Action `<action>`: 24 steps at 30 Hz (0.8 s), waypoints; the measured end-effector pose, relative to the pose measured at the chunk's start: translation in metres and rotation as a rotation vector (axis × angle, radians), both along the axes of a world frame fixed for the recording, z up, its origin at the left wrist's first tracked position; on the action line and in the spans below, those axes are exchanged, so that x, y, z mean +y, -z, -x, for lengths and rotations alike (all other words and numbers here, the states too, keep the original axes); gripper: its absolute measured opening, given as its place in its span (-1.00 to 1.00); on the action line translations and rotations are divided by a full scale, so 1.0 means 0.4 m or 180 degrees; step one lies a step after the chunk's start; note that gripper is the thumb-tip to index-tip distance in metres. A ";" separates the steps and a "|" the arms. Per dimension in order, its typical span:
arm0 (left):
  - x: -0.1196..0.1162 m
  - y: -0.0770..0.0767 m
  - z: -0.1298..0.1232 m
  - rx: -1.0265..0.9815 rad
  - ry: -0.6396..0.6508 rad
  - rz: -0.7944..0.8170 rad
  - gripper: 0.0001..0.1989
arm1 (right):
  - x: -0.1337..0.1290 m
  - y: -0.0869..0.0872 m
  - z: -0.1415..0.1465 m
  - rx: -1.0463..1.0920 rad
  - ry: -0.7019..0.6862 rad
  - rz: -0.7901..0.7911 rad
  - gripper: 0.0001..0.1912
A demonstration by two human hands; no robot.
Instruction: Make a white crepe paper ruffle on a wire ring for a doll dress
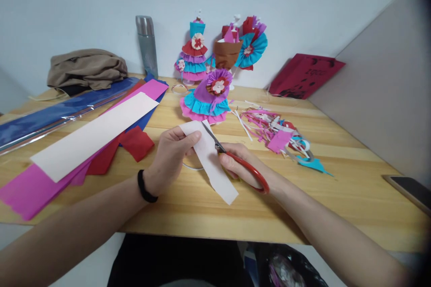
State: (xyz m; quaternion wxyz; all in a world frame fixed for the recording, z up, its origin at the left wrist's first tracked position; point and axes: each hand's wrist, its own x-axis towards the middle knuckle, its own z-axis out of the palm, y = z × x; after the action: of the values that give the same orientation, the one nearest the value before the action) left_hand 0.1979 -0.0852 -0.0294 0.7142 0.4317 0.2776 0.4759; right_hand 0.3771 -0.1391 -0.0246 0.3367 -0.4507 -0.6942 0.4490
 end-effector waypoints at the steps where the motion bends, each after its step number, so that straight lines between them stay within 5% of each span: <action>1: 0.000 -0.001 0.000 -0.0004 0.0002 0.0013 -0.79 | 0.000 0.002 -0.001 -0.0004 0.0017 0.0006 -0.46; 18: 0.005 -0.002 -0.001 -0.0070 0.0148 0.0034 -0.69 | -0.005 -0.001 0.002 0.0004 0.0228 0.0167 -0.48; 24: 0.012 0.002 -0.001 -0.0009 -0.0143 -0.0001 -0.75 | -0.012 -0.016 0.003 0.0026 0.0077 0.0130 -0.47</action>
State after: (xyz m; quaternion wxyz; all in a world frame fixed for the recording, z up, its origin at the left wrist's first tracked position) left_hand 0.1983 -0.0802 -0.0302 0.7037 0.4249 0.2862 0.4924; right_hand 0.3757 -0.1439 -0.0182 0.3356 -0.4641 -0.6780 0.4607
